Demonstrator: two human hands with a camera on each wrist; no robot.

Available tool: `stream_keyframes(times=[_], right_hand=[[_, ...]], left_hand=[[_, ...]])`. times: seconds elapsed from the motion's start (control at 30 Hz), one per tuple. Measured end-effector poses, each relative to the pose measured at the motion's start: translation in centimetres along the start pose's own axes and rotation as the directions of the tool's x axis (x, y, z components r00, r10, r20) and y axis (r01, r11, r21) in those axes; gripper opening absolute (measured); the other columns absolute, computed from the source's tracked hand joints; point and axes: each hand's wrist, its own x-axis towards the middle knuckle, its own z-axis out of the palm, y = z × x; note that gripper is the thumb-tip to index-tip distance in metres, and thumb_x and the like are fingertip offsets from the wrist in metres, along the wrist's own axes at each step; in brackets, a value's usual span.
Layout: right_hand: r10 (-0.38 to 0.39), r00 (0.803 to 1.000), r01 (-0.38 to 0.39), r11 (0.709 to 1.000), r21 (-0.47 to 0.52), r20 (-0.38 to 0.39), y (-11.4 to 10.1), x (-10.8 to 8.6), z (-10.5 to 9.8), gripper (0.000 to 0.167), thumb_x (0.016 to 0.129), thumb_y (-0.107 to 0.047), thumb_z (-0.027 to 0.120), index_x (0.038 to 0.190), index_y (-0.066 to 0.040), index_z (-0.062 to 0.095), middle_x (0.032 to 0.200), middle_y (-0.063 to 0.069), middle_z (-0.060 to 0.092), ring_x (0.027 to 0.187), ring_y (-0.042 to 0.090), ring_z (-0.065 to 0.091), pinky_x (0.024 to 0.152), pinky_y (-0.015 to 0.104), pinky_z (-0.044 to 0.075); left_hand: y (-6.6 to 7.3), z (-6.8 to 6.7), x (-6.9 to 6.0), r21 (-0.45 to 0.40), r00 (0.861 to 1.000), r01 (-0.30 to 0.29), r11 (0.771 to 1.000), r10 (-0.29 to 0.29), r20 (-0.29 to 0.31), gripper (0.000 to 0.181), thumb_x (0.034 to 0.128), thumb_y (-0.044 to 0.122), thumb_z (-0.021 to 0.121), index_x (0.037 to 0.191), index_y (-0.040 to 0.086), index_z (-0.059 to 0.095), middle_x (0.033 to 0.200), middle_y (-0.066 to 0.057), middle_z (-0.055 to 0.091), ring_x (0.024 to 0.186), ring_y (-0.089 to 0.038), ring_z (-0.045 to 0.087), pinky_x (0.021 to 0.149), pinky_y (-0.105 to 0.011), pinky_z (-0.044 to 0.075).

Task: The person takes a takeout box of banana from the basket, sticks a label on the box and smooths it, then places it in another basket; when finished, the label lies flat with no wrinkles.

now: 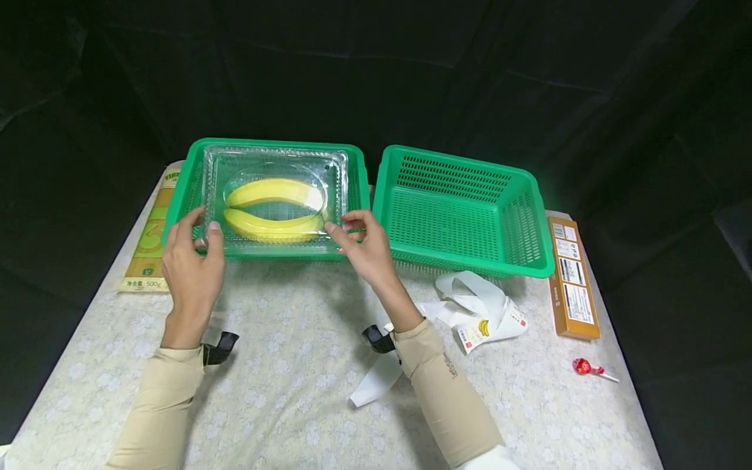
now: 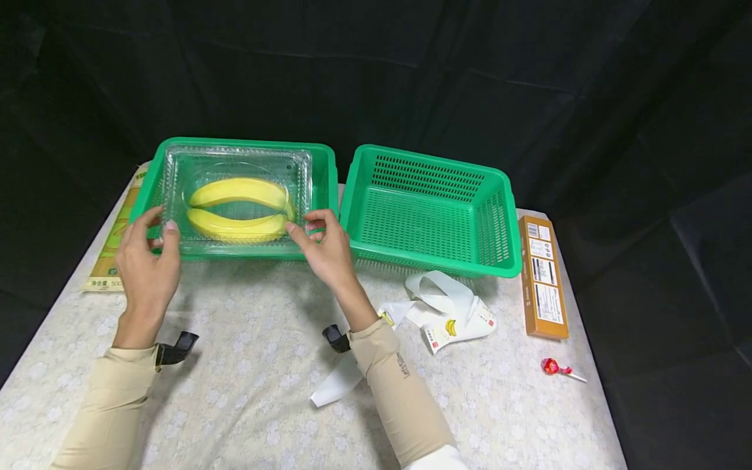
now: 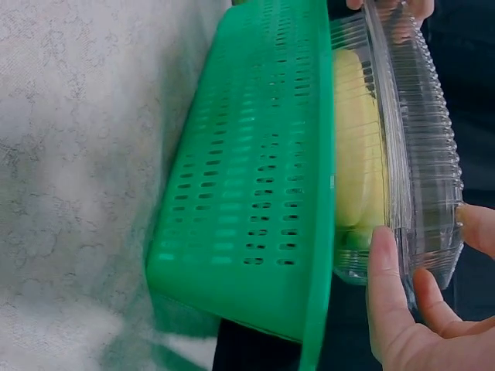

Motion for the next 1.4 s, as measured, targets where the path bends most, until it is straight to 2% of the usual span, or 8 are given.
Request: stream_keyframes(times=[0.3, 0.57, 0.83, 0.97, 1.1, 1.23, 1.4], right_hand=[[-0.041, 0.999, 0.041, 0.999, -0.008, -0.017, -0.7, -0.7, -0.1, 0.04, 0.095, -0.025, 0.07, 0.124, -0.003, 0.055, 0.113, 0.015, 0.056, 0.09, 0.025, 0.061, 0.084, 0.052, 0.06], [-0.034, 0.999, 0.034, 0.999, -0.008, -0.015, -0.5, -0.8, -0.2, 0.04, 0.095, -0.026, 0.069, 0.125, -0.003, 0.055, 0.114, 0.015, 0.057, 0.091, 0.025, 0.061, 0.085, 0.05, 0.06], [-0.032, 0.999, 0.032, 0.999, -0.01, -0.029, -0.4, -1.1, -0.2, 0.039, 0.095, -0.025, 0.069, 0.125, -0.004, 0.056, 0.113, 0.015, 0.057, 0.089, 0.023, 0.061, 0.084, 0.049, 0.061], [-0.035, 0.999, 0.035, 0.999, -0.002, -0.032, -0.6, -1.4, -0.4, 0.038, 0.095, -0.023, 0.069, 0.124, -0.003, 0.056, 0.112, 0.014, 0.057, 0.088, 0.021, 0.06, 0.084, 0.051, 0.06], [-0.055, 0.998, 0.055, 0.998, -0.001, -0.029, -0.9, -1.6, -0.6, 0.037, 0.095, -0.023, 0.069, 0.122, -0.003, 0.056, 0.11, 0.014, 0.057, 0.086, 0.02, 0.06, 0.082, 0.051, 0.061], [-0.073, 0.997, 0.072, 0.997, -0.016, -0.027, -1.1, -1.8, -0.8, 0.037, 0.095, -0.024, 0.07, 0.122, -0.004, 0.057, 0.11, 0.014, 0.057, 0.084, 0.02, 0.061, 0.08, 0.05, 0.061], [-0.074, 0.997, 0.073, 0.997, -0.019, -0.025, -1.0, -1.8, -0.7, 0.038, 0.094, -0.024, 0.071, 0.123, -0.004, 0.057, 0.11, 0.014, 0.058, 0.085, 0.021, 0.061, 0.079, 0.049, 0.061]], left_hand=[[0.6, -0.5, -0.1, -0.031, 1.0, -0.008, 0.999, 0.007, -0.029, 0.039, 0.0995, 0.022, 0.056, 0.134, 0.005, 0.062, 0.124, -0.021, 0.066, 0.082, -0.028, 0.06, 0.082, -0.037, 0.042], [0.4, -0.3, -0.2, -0.028, 1.0, -0.009, 1.0, 0.009, -0.018, 0.039, 0.0999, 0.023, 0.056, 0.134, 0.006, 0.062, 0.124, -0.022, 0.065, 0.082, -0.034, 0.062, 0.08, -0.041, 0.044], [0.4, -0.3, -0.5, -0.043, 0.999, -0.018, 0.999, 0.017, -0.034, 0.038, 0.0988, 0.022, 0.057, 0.133, 0.006, 0.063, 0.123, -0.019, 0.066, 0.08, -0.028, 0.06, 0.079, -0.042, 0.045], [0.7, -0.5, -0.6, -0.039, 0.999, -0.025, 0.999, 0.023, -0.048, 0.037, 0.0982, 0.02, 0.058, 0.133, 0.007, 0.064, 0.122, -0.018, 0.067, 0.077, -0.014, 0.057, 0.078, -0.034, 0.045], [0.9, -0.6, -0.7, -0.037, 0.998, -0.023, 0.999, 0.021, -0.059, 0.037, 0.0979, 0.019, 0.058, 0.132, 0.007, 0.065, 0.122, -0.017, 0.068, 0.077, 0.0, 0.049, 0.075, -0.02, 0.043], [0.8, -0.6, -0.7, -0.041, 0.998, -0.028, 0.999, 0.025, -0.056, 0.037, 0.0983, 0.018, 0.057, 0.132, 0.005, 0.065, 0.121, -0.019, 0.067, 0.078, -0.01, 0.055, 0.072, -0.014, 0.041], [0.7, -0.5, -0.8, -0.043, 0.998, -0.036, 0.998, 0.034, -0.053, 0.037, 0.0985, 0.018, 0.057, 0.132, 0.005, 0.064, 0.121, -0.021, 0.067, 0.078, -0.021, 0.059, 0.072, -0.016, 0.04]])
